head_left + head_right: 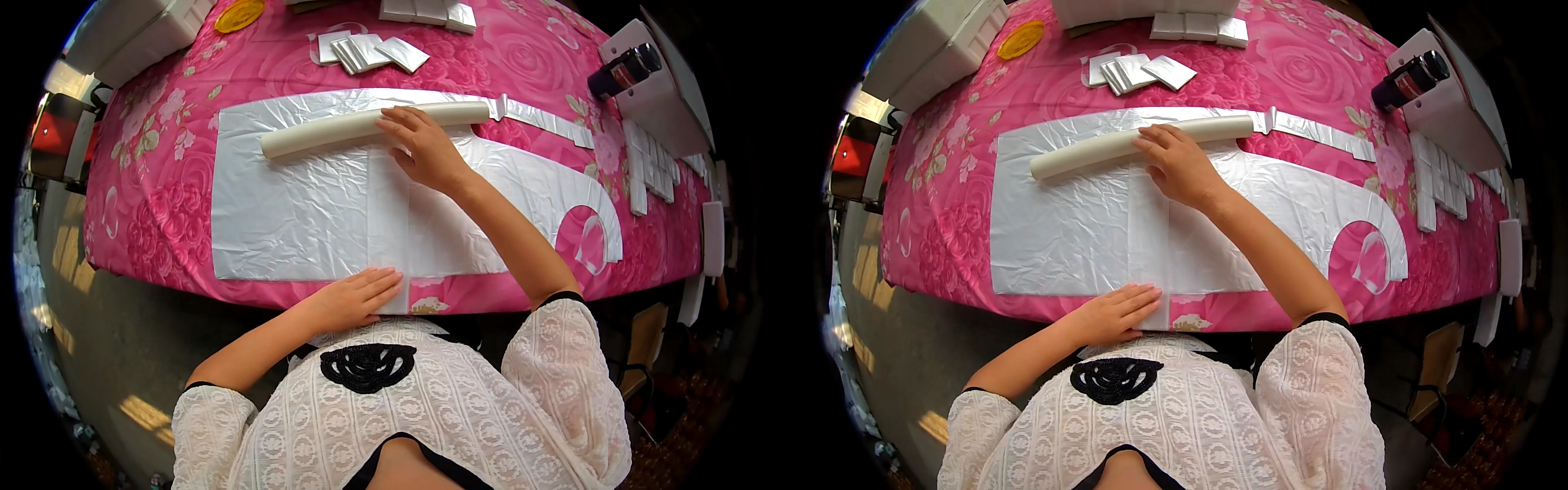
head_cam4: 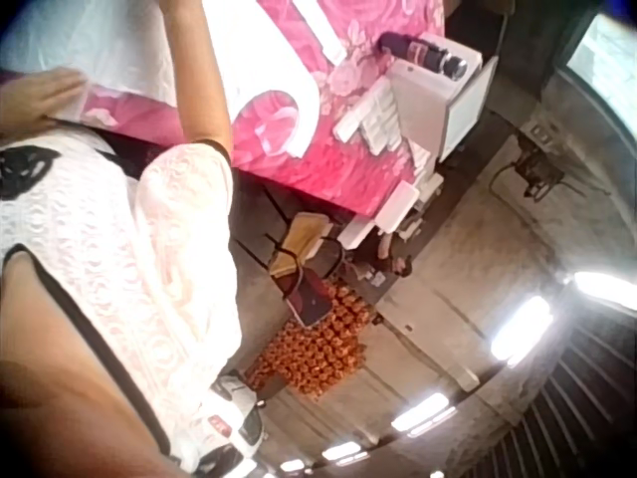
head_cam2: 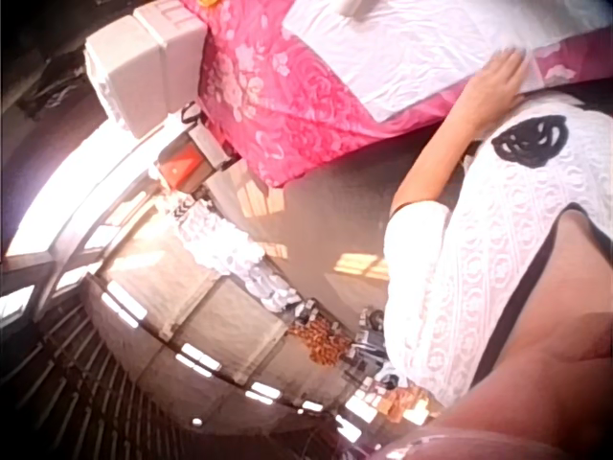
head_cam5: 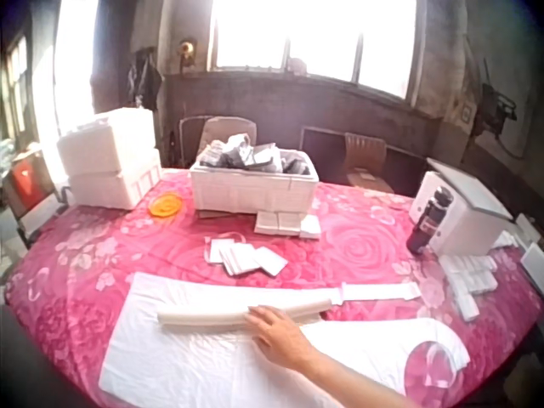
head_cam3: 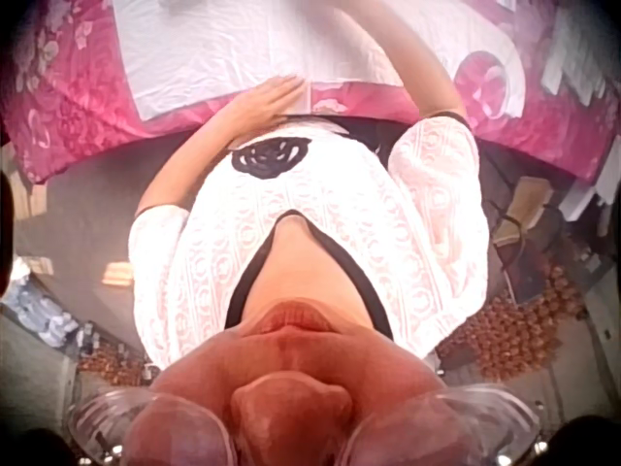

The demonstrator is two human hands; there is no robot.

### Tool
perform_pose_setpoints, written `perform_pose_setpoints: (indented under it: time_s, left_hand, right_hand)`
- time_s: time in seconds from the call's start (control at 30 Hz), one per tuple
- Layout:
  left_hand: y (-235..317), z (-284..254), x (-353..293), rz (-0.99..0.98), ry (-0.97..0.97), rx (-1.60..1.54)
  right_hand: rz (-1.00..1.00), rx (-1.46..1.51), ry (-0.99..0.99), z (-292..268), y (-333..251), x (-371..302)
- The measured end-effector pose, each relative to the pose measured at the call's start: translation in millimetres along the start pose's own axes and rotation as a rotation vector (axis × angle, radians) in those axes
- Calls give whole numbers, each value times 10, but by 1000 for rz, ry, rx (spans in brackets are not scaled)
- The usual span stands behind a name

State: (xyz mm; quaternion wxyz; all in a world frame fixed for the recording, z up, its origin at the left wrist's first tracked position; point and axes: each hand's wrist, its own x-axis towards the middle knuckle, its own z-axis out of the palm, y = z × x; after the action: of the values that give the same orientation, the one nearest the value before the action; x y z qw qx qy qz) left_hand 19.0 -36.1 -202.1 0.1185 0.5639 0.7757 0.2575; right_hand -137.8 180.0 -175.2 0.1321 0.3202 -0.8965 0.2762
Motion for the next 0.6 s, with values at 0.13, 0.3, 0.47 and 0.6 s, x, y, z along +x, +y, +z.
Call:
perform_pose_setpoints:
  time_s: [0.13,0.3,0.47,0.6]
  left_hand:
    - [-77,-34,-36,109,73,20]
    - [-135,-69,-69,222,113,162]
    - [-46,-73,-75,-17,391,-373]
    - [-58,-294,87,-27,397,-79]
  right_hand:
    - [-68,186,-386,-37,-383,-550]
    - [-124,162,-450,-82,-635,-941]
    - [-53,195,-335,-82,-725,-1032]
    - [-10,144,-229,51,-726,-1096]
